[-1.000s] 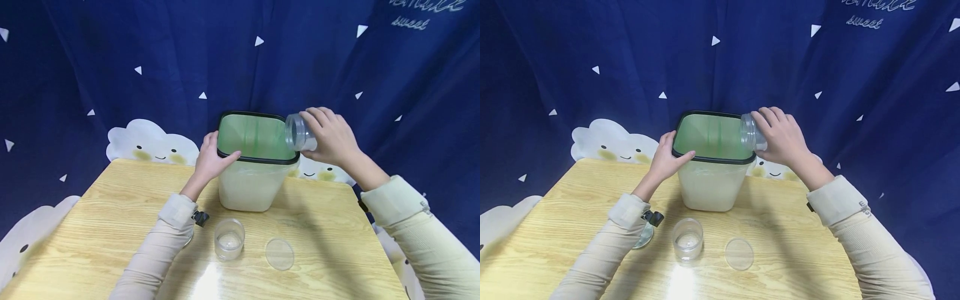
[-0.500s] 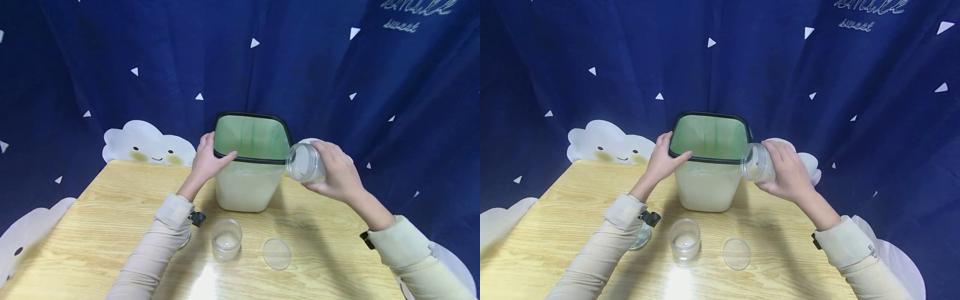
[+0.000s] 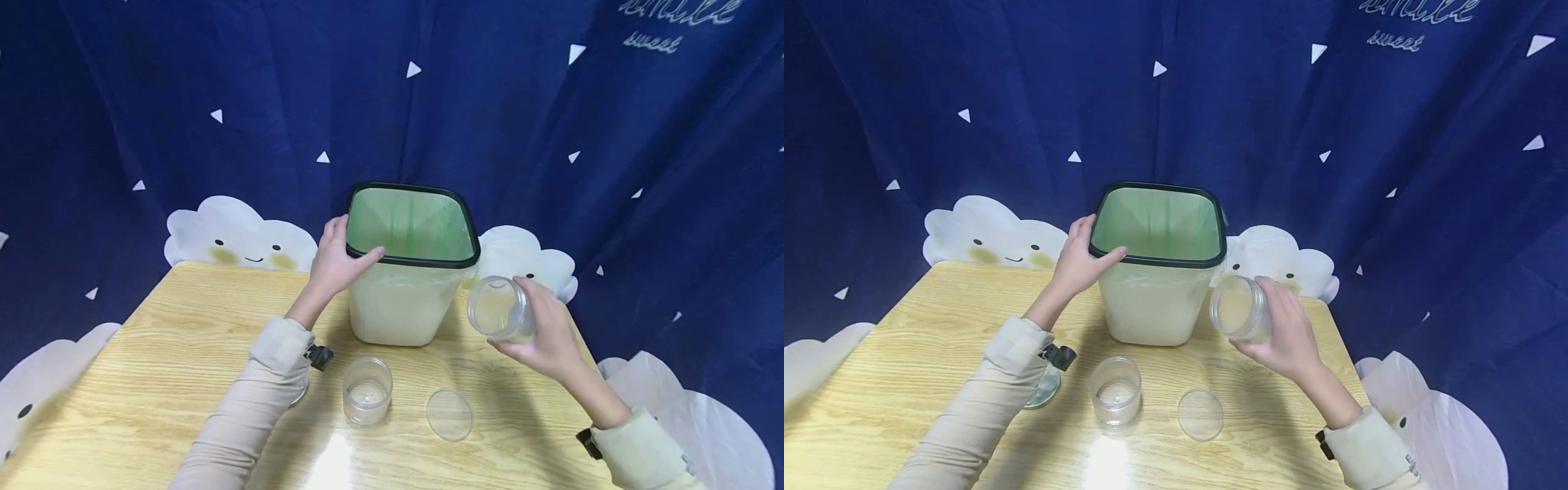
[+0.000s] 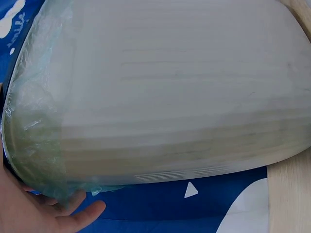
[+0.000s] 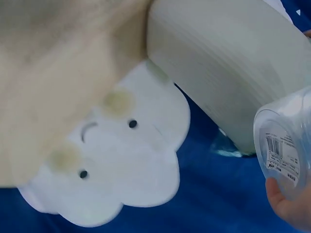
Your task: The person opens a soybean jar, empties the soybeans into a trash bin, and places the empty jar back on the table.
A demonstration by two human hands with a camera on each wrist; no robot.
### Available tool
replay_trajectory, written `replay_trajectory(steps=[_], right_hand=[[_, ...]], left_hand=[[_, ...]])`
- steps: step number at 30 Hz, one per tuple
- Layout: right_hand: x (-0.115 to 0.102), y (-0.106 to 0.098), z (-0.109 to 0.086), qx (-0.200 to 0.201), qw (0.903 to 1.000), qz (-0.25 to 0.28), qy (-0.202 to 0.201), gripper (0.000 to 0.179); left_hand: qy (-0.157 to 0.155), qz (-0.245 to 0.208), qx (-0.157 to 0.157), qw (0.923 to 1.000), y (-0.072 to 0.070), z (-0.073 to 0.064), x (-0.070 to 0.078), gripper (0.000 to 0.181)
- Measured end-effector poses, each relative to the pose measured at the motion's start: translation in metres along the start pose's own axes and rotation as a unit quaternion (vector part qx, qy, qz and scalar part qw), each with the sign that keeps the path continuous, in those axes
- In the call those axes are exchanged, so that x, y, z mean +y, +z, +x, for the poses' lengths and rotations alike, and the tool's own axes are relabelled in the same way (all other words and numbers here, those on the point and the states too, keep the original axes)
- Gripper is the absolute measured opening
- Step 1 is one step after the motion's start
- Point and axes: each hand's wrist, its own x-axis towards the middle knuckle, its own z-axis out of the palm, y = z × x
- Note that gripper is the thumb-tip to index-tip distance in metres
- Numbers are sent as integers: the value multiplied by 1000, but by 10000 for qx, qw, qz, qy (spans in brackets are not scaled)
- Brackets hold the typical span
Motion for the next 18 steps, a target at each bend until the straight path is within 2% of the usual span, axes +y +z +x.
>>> replay_trajectory(steps=[4, 9, 14, 18], right_hand=[[1, 11, -19, 144, 9991, 128, 373, 93], [2, 21, -41, 142, 9929, 328, 1133, 93], [5, 33, -64, -30, 9774, 567, 2036, 92], [7, 44, -81, -242, 9571, 880, 2749, 90]], left_hand=[[18, 6, -3, 10000, 0, 0, -1, 92], [4, -2, -63, 10000, 0, -1, 0, 92], [16, -40, -31, 10000, -1, -1, 1, 91], [15, -46, -21, 10000, -1, -1, 0, 90]])
